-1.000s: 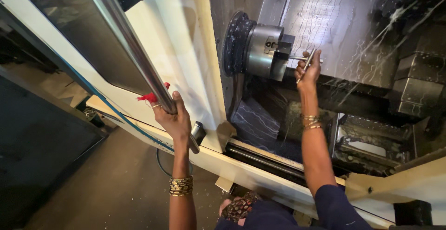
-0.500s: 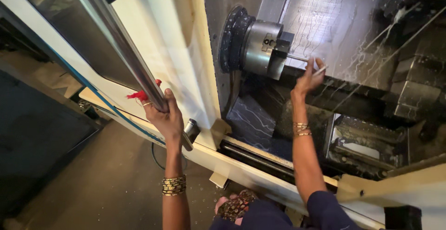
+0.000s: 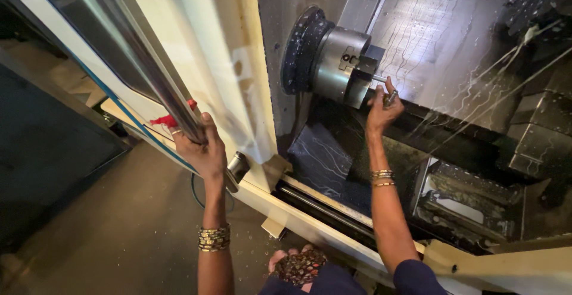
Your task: The person opens a machine door, places a metal rod into the machine, and closes the door. They then wipe the door handle with a cloth and repeat the process of opening the door, placing the rod, and closing it.
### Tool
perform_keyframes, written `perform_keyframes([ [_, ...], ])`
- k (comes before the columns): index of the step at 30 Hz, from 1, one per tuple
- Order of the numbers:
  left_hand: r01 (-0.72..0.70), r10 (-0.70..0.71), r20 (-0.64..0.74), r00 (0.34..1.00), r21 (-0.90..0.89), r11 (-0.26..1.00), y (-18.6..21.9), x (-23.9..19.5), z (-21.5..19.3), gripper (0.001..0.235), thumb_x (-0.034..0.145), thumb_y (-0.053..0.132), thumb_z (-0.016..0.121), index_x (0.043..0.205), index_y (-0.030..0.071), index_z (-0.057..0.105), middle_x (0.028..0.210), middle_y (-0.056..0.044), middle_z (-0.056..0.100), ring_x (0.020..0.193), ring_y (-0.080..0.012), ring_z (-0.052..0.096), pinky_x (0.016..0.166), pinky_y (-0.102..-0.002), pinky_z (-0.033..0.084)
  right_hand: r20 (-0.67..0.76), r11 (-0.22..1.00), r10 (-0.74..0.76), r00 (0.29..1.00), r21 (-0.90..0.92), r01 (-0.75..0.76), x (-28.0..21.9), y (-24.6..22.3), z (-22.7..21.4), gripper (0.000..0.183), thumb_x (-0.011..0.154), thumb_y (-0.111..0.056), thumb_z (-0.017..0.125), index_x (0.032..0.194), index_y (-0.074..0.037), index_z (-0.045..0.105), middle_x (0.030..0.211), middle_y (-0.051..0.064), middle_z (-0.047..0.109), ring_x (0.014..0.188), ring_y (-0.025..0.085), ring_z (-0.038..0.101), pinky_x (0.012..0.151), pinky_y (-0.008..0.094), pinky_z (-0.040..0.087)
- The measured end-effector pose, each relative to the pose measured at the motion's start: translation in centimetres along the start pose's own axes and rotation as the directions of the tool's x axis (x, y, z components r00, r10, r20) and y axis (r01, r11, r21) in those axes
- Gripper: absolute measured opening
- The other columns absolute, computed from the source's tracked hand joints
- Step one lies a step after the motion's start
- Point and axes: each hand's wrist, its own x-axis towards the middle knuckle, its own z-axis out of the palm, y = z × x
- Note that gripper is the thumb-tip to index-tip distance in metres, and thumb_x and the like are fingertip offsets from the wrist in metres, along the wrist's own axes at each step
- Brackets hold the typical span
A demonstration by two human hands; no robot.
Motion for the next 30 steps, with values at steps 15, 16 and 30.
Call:
perform_keyframes([
  [15, -0.076, 0.076, -0.007, 0.997, -0.052, 0.996, -0.2, 0.1, 0.4, 0.036, 0.102, 0.017, 0.071, 0.132, 0.000, 0.058, 0.079, 0.004, 0.050, 0.067, -0.0044, 0.046, 0.064, -0.021, 0.039, 0.206, 0.993, 0.104, 0.973, -0.068, -0.092, 0.5, -0.7, -2.4, 0.054, 0.096, 0.006, 0.061, 0.149, 0.001, 0.055, 0.089, 0.004, 0.071, 0.061, 0.007, 0.057, 0.056, 0.023, 0.051],
  [16, -0.092, 0.091, -0.006, 0.996, -0.048, 0.995, -0.2, 0.2, 0.4, 0.036, 0.103, 0.017, 0.072, 0.131, -0.001, 0.058, 0.080, 0.003, 0.051, 0.068, -0.0044, 0.046, 0.064, -0.021, 0.039, 0.206, 0.994, 0.097, 0.974, -0.065, -0.085, 0.5, -0.8, -2.2, 0.054, 0.096, 0.006, 0.061, 0.149, 0.001, 0.055, 0.088, 0.004, 0.070, 0.061, 0.007, 0.057, 0.056, 0.023, 0.051],
  [30, -0.073, 0.079, 0.073, 0.994, -0.076, 0.994, 0.1, 0.3, 0.2, 0.037, 0.098, 0.010, 0.071, 0.131, 0.000, 0.057, 0.060, 0.005, 0.045, 0.053, -0.0026, 0.043, 0.054, -0.021, 0.034, 0.203, 0.985, 0.167, 0.965, -0.075, -0.155, 0.3, -2.8, -1.9, 0.063, 0.092, 0.003, 0.067, 0.154, -0.002, 0.053, 0.093, 0.003, 0.068, 0.066, 0.006, 0.057, 0.056, 0.022, 0.051],
])
